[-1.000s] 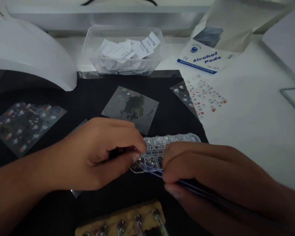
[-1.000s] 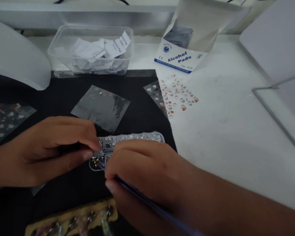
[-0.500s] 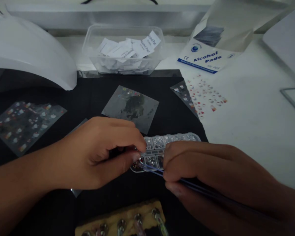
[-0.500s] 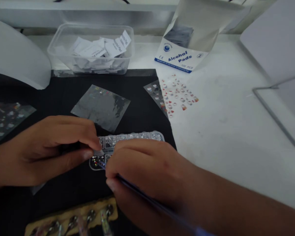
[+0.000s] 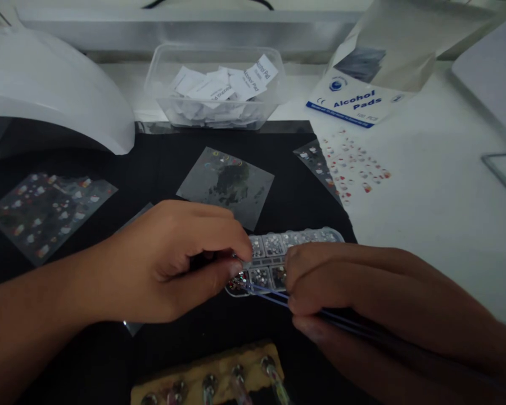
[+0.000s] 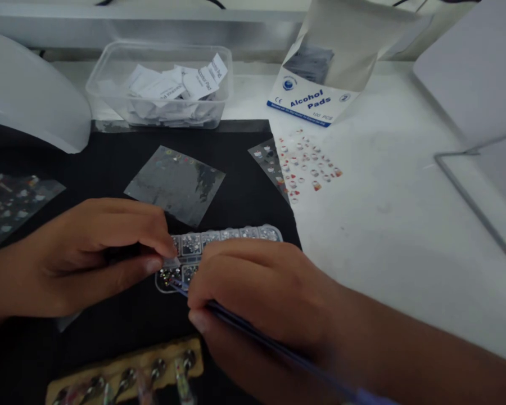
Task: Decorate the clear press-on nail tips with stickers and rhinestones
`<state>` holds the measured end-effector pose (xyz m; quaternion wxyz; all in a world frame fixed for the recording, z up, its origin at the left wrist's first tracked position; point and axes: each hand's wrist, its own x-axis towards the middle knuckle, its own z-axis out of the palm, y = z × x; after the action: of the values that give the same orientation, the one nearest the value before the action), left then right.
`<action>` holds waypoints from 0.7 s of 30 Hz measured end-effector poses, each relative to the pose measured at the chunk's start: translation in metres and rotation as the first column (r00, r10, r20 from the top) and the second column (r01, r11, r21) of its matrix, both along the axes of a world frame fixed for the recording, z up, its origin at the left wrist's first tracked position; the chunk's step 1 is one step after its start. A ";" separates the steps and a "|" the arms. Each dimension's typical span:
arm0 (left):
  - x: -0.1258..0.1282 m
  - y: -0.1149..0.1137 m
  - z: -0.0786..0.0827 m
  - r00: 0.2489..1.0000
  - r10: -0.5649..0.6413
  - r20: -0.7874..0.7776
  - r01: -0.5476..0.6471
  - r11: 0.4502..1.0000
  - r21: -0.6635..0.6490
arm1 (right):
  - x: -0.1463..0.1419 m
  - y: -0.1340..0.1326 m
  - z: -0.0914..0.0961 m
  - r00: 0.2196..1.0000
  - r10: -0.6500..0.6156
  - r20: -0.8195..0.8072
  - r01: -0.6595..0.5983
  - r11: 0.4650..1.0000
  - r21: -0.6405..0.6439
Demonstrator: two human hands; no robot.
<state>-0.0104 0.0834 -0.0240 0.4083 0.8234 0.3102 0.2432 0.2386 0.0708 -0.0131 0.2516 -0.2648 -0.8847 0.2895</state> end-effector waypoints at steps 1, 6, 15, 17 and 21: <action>0.000 0.000 0.000 1.000 -0.002 0.002 0.002 1.000 0.000 | 0.001 0.001 0.000 1.000 0.019 -0.010 -0.018 1.000 0.015; 0.001 0.001 0.000 1.000 -0.008 0.003 0.008 1.000 0.004 | 0.004 0.002 -0.003 0.998 0.033 -0.051 -0.032 0.999 0.026; 0.001 0.002 -0.001 1.000 -0.023 -0.007 0.024 0.999 0.041 | 0.006 0.002 0.002 0.998 0.016 -0.058 -0.017 1.000 -0.025; 0.001 0.002 -0.001 1.000 -0.013 -0.011 0.013 0.999 0.043 | 0.006 0.002 0.002 0.999 0.016 -0.052 -0.017 1.000 -0.022; 0.001 0.001 -0.001 1.000 -0.007 -0.011 0.008 0.999 0.040 | 0.004 0.005 -0.007 0.997 0.018 -0.080 -0.019 1.000 -0.012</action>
<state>-0.0097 0.0846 -0.0250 0.3912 0.8338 0.3043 0.2434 0.2430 0.0754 -0.0202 0.2825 -0.2462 -0.8745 0.3079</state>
